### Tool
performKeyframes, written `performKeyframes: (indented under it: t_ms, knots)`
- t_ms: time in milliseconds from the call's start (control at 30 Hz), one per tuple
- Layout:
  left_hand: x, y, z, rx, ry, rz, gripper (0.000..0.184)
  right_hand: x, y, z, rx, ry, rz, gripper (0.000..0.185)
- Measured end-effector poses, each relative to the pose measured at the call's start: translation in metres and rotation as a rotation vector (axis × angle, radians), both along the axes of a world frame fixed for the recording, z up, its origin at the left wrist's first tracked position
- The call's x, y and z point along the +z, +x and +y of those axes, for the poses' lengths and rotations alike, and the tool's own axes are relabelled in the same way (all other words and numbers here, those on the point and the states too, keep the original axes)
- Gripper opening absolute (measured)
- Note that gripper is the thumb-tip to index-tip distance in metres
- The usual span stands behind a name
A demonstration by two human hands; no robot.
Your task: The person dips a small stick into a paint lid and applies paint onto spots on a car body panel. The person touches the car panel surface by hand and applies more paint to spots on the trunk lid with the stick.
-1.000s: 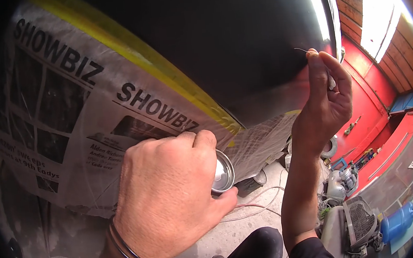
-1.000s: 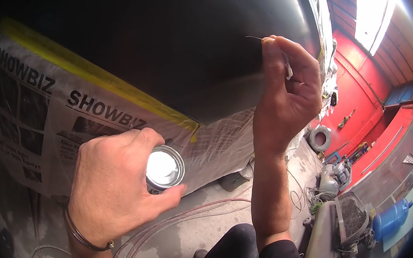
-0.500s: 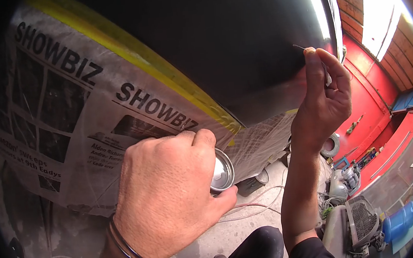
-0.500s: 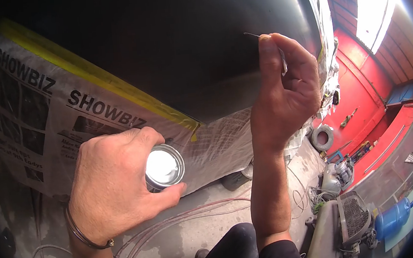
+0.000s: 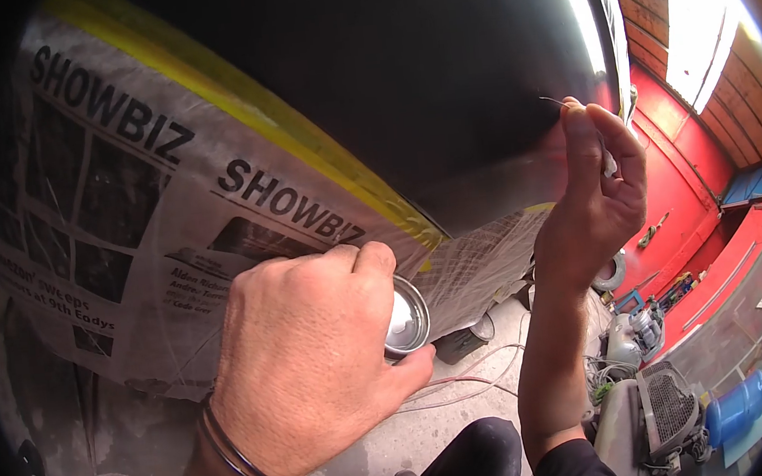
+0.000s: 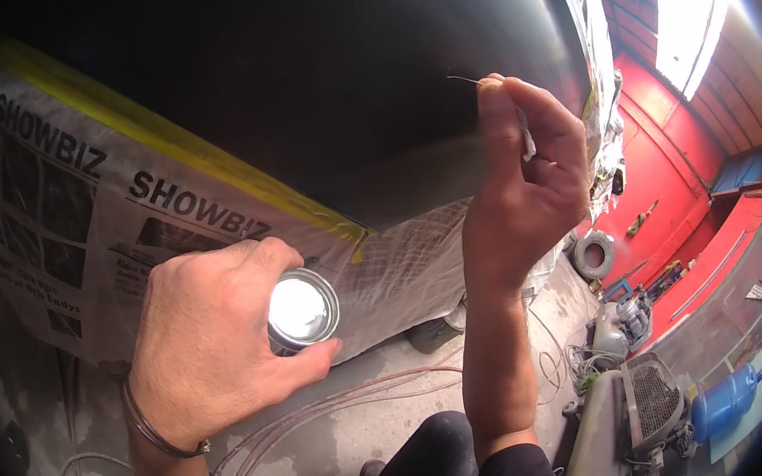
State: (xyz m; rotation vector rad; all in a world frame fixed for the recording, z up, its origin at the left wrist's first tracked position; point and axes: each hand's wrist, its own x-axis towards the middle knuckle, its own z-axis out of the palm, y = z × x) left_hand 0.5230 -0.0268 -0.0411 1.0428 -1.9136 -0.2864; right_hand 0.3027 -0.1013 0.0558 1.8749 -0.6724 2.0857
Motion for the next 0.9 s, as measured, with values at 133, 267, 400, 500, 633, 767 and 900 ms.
performKeyframes:
  t_ms: [133, 267, 400, 500, 633, 767, 900]
  knots:
    - [-0.001, 0.001, 0.000, -0.006, -0.007, 0.010, 0.047, -0.001, 0.005, -0.003, 0.016, -0.036, 0.043, 0.016]
    - [-0.001, 0.001, -0.001, -0.005, -0.002, -0.002, 0.048, 0.000, 0.011, -0.001, 0.002, -0.017, 0.038, 0.018]
    - [-0.002, 0.002, -0.001, -0.008, -0.002, -0.016, 0.048, -0.002, 0.013, -0.001, 0.002, -0.002, 0.034, 0.019]
    - [-0.002, 0.003, -0.001, -0.009, 0.003, -0.028, 0.048, -0.003, 0.014, -0.002, 0.025, -0.007, 0.036, 0.019]
    - [-0.002, 0.002, -0.001, -0.003, 0.012, -0.036, 0.047, -0.003, 0.015, -0.004, 0.019, -0.008, 0.031, 0.019]
    - [-0.002, 0.002, -0.001, -0.003, -0.006, -0.018, 0.046, -0.004, 0.016, -0.002, -0.014, 0.022, 0.011, 0.019]
    - [-0.001, 0.002, 0.000, 0.000, -0.004, -0.012, 0.046, -0.006, 0.017, -0.002, -0.026, 0.031, 0.000, 0.019]
